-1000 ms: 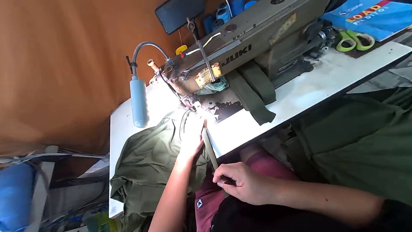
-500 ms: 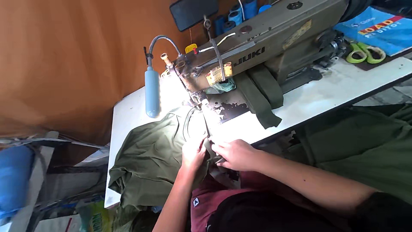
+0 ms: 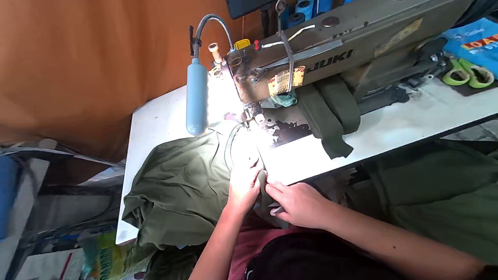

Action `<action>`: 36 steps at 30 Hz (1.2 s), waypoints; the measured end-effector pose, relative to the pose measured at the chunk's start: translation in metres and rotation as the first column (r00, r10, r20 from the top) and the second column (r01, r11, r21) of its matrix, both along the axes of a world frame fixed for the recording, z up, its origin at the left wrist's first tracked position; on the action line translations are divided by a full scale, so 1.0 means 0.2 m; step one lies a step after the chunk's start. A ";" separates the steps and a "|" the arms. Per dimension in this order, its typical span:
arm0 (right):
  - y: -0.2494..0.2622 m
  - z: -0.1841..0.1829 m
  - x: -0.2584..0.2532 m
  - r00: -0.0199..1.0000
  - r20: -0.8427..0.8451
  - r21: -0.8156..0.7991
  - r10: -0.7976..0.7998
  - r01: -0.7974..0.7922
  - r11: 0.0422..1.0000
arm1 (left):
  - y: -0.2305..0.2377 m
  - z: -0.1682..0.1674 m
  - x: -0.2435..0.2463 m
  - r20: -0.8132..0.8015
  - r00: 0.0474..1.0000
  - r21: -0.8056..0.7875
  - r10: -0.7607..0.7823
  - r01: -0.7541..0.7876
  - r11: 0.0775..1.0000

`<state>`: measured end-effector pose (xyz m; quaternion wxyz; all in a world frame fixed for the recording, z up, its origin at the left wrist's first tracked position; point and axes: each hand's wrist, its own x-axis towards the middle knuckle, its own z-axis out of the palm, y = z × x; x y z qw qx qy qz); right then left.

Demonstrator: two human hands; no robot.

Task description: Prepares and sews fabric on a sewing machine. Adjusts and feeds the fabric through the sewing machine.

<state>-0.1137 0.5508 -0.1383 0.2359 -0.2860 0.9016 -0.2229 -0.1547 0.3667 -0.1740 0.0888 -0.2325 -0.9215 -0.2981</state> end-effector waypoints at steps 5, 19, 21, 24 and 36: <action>0.02 -0.02 0.00 0.999 -0.049 -0.030 0.006 -0.007 1.000 | 0.01 -0.01 0.00 0.005 1.000 -0.008 -0.010 0.010 1.000; 0.01 -0.03 0.01 0.995 -0.103 -0.004 0.008 -0.008 1.000 | -0.08 -0.02 0.00 -0.070 0.984 -0.107 -0.164 0.156 0.982; 0.00 -0.02 0.01 0.993 -0.114 0.006 0.016 -0.016 1.000 | -0.07 -0.02 0.00 -0.072 0.985 -0.117 -0.159 0.150 0.982; 0.00 -0.02 0.00 0.991 -0.133 0.003 0.024 -0.024 1.000 | -0.08 -0.02 -0.01 -0.081 0.984 -0.130 -0.157 0.145 0.981; -0.01 0.07 -0.22 0.999 -0.018 0.078 0.043 -0.041 0.996 | -0.08 -0.03 -0.19 -0.167 0.973 -0.143 -0.160 0.136 0.980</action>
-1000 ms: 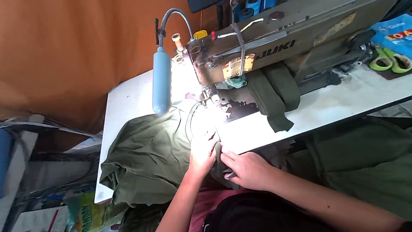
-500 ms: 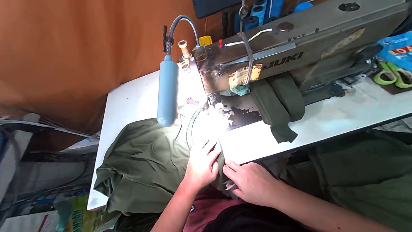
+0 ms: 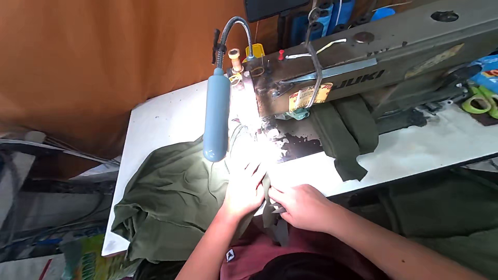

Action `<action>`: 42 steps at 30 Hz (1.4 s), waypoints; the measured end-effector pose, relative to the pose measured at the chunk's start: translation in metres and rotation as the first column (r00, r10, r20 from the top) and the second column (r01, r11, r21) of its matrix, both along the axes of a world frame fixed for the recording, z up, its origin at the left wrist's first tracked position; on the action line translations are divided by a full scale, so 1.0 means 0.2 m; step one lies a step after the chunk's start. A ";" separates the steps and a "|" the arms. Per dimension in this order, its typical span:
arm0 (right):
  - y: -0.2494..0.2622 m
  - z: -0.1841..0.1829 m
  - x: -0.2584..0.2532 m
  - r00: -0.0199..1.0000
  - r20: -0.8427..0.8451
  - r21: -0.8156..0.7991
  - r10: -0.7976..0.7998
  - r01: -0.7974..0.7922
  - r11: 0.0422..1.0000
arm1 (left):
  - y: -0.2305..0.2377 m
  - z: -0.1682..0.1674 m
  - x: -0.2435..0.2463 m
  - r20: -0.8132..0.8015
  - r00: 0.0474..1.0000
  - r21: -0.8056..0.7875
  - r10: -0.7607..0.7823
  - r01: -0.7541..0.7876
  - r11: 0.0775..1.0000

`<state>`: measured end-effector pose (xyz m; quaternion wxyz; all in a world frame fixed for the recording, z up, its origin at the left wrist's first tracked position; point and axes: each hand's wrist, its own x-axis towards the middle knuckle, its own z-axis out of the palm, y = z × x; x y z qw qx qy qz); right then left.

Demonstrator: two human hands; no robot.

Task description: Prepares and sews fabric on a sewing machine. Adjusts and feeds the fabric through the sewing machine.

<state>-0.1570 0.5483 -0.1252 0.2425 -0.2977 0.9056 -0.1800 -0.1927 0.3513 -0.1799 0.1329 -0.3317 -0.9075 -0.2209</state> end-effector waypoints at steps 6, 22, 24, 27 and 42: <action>0.00 0.02 -0.13 1.000 0.026 0.017 -0.001 0.001 1.000 | 0.02 0.02 -0.11 0.024 1.000 -0.017 0.020 -0.020 1.000; -0.06 0.01 -0.26 0.974 0.069 -0.205 -0.214 0.224 0.953 | 0.03 0.07 -0.24 0.185 0.977 -0.164 0.109 -0.079 0.983; -0.11 -0.01 -0.22 0.962 0.023 -0.205 -0.273 0.272 0.940 | 0.01 0.02 -0.24 0.130 0.988 -0.147 0.081 -0.062 0.987; -0.07 0.01 -0.20 0.940 0.019 -0.233 -0.340 0.335 0.913 | 0.01 0.03 -0.19 0.130 0.981 -0.107 0.144 -0.131 0.986; -0.09 0.05 -0.35 0.979 0.156 -0.448 -0.129 0.186 0.874 | -0.04 0.79 -0.15 0.319 0.875 -0.783 0.363 0.027 0.621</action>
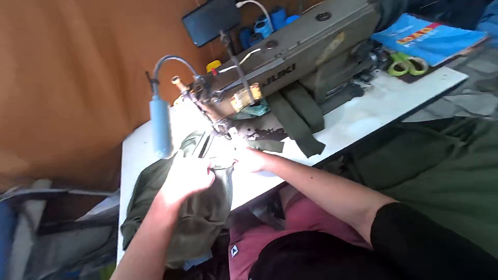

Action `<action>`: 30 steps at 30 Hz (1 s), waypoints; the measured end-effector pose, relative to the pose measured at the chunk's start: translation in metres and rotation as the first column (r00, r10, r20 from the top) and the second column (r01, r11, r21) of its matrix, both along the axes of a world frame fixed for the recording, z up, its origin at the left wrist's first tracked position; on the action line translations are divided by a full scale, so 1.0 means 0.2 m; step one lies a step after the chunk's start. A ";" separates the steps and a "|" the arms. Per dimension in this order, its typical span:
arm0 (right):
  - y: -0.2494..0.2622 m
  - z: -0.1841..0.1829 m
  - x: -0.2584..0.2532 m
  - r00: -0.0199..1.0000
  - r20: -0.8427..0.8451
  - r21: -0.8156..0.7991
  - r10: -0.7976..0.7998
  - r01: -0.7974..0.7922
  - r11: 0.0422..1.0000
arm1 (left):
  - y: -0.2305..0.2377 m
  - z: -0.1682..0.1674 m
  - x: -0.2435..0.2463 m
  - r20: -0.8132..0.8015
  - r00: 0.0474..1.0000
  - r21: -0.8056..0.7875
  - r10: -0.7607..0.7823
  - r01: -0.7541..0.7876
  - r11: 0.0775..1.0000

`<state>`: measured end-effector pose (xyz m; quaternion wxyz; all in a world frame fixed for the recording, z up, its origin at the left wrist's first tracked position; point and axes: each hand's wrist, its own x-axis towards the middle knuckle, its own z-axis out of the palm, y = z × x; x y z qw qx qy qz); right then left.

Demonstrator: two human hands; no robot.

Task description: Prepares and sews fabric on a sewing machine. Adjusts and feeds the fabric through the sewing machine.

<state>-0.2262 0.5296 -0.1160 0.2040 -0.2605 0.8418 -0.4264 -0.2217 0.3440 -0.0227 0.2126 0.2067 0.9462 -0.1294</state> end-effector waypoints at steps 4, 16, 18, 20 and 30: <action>0.05 -0.06 0.14 1.000 -0.022 -0.223 0.013 -0.018 0.975 | -0.01 0.10 0.13 0.112 0.984 0.245 -0.137 0.106 0.964; 0.14 -0.10 0.54 0.985 -0.027 0.342 0.173 -0.153 0.927 | -0.01 -0.52 0.20 -0.076 0.981 0.586 -0.177 0.187 0.788; 0.14 -0.11 0.54 0.985 -0.025 0.332 0.170 -0.152 0.931 | -0.04 -0.62 0.23 -0.192 0.955 0.527 -0.224 0.293 0.797; 0.14 -0.12 0.54 0.986 -0.033 0.320 0.164 -0.145 0.936 | -0.07 -0.68 0.27 -0.326 0.917 0.547 -0.231 0.382 0.745; 0.14 -0.10 0.52 0.983 0.045 0.290 0.175 -0.181 0.940 | 0.50 -0.51 0.00 -0.408 0.846 0.625 -0.344 0.533 0.570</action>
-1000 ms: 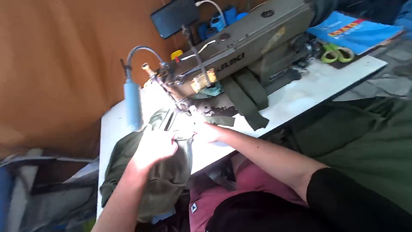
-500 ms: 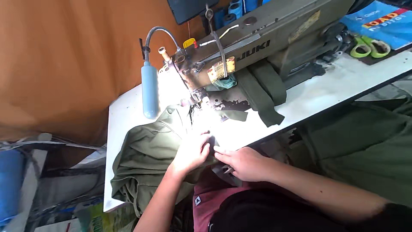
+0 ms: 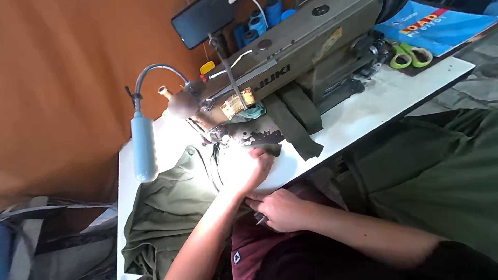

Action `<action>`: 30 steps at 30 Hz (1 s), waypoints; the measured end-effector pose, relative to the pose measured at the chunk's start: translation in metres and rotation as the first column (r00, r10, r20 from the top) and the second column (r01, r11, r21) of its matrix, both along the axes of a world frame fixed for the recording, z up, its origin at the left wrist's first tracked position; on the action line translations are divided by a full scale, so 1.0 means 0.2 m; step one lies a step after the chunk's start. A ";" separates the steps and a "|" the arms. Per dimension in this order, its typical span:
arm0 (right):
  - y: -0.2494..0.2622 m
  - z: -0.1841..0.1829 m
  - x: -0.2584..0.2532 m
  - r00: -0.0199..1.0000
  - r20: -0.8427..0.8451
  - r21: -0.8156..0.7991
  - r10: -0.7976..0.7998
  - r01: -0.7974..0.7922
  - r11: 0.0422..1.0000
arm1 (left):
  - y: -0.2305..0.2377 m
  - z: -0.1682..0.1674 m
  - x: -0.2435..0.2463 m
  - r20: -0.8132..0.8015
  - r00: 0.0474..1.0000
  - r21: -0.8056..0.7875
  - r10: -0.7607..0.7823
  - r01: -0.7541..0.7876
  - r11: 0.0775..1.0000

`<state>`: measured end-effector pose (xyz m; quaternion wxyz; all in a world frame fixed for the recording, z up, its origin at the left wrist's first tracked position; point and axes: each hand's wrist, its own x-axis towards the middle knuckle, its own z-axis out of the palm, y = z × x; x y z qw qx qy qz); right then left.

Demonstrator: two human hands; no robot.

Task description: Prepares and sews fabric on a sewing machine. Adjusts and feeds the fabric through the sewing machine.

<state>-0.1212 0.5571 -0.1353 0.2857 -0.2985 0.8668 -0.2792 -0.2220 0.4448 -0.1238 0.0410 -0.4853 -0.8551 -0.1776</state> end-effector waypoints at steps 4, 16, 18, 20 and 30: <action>0.01 -0.02 0.01 1.000 -0.014 -0.034 -0.010 0.009 0.999 | 0.20 -0.06 -0.13 0.043 0.996 -0.177 -0.081 0.088 0.980; 0.01 0.01 -0.01 0.999 0.020 0.008 0.035 -0.035 0.999 | 0.10 -0.08 -0.10 -0.166 0.972 -0.004 -0.165 0.167 0.986; 0.01 -0.02 0.02 1.000 -0.020 -0.025 0.011 -0.011 1.000 | -0.04 0.04 0.00 -0.134 0.987 0.082 -0.094 0.106 0.991; 0.01 -0.04 0.04 0.998 -0.058 -0.060 -0.030 0.027 0.998 | -0.21 0.09 0.12 -0.085 0.996 0.147 -0.012 0.025 0.989; -0.02 -0.01 0.06 0.997 -0.048 0.084 -0.063 0.066 0.994 | -0.50 -0.25 0.47 0.095 0.970 0.346 0.226 -0.245 0.906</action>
